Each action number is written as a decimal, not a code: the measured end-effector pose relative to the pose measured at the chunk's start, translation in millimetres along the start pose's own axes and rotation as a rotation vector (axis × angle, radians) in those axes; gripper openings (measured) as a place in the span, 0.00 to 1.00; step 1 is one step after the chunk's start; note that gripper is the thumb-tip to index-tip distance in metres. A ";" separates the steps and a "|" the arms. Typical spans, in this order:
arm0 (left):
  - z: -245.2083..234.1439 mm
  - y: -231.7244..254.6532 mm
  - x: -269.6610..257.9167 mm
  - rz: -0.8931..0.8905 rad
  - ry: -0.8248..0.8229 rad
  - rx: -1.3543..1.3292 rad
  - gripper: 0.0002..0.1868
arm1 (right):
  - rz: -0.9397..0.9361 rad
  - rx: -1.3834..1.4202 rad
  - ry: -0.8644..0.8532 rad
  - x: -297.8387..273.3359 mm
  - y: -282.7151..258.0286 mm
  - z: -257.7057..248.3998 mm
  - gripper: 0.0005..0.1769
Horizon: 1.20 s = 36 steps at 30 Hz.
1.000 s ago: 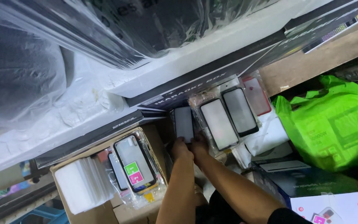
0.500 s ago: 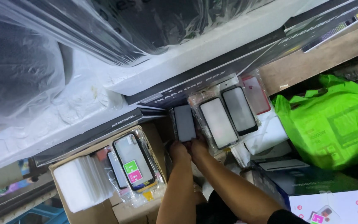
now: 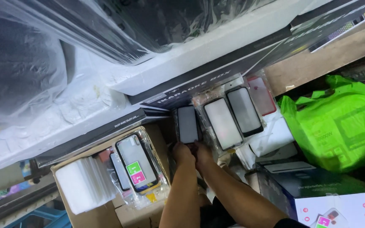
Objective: Organizing and inspecting phone screen protectors inside a cardboard box.
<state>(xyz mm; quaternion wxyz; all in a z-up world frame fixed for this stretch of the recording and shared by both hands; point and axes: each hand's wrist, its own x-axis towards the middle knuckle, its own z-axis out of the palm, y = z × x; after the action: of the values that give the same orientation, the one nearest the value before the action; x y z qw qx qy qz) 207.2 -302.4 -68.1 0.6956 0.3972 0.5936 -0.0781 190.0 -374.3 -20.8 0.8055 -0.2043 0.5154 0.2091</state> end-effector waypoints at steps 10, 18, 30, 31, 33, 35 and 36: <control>-1.1 -6.6 1.0 0.114 0.010 -0.120 0.13 | -0.134 -0.261 0.076 -19.2 -11.6 10.2 0.15; 3.1 16.8 -25.1 0.006 0.069 -0.028 0.17 | -0.581 -1.856 0.104 107.5 36.9 -73.7 0.11; 7.3 37.0 -43.5 -0.097 0.013 0.011 0.24 | -0.609 -1.033 -0.044 -24.3 -15.8 23.7 0.10; 1.4 27.2 -22.9 -0.096 0.012 0.011 0.24 | -0.611 -1.033 -0.044 -31.7 -18.3 27.2 0.10; -10.4 5.9 17.9 -0.095 -0.112 -0.097 0.25 | -0.998 -1.183 -0.132 -47.0 -23.4 33.0 0.10; -13.6 -15.3 49.4 -0.168 -0.159 -0.380 0.21 | -1.157 -1.336 -0.148 -56.4 -31.6 42.7 0.09; -15.6 -25.8 65.4 -0.240 -0.200 -0.663 0.17 | -1.313 -1.488 -0.168 -61.0 -35.2 47.8 0.09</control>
<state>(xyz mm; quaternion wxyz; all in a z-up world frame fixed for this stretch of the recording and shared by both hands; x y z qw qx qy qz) 198.8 -286.0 -137.7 0.8269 0.0680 0.5582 -0.0010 221.6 -385.2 57.5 0.4622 -0.8865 -0.0207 0.0056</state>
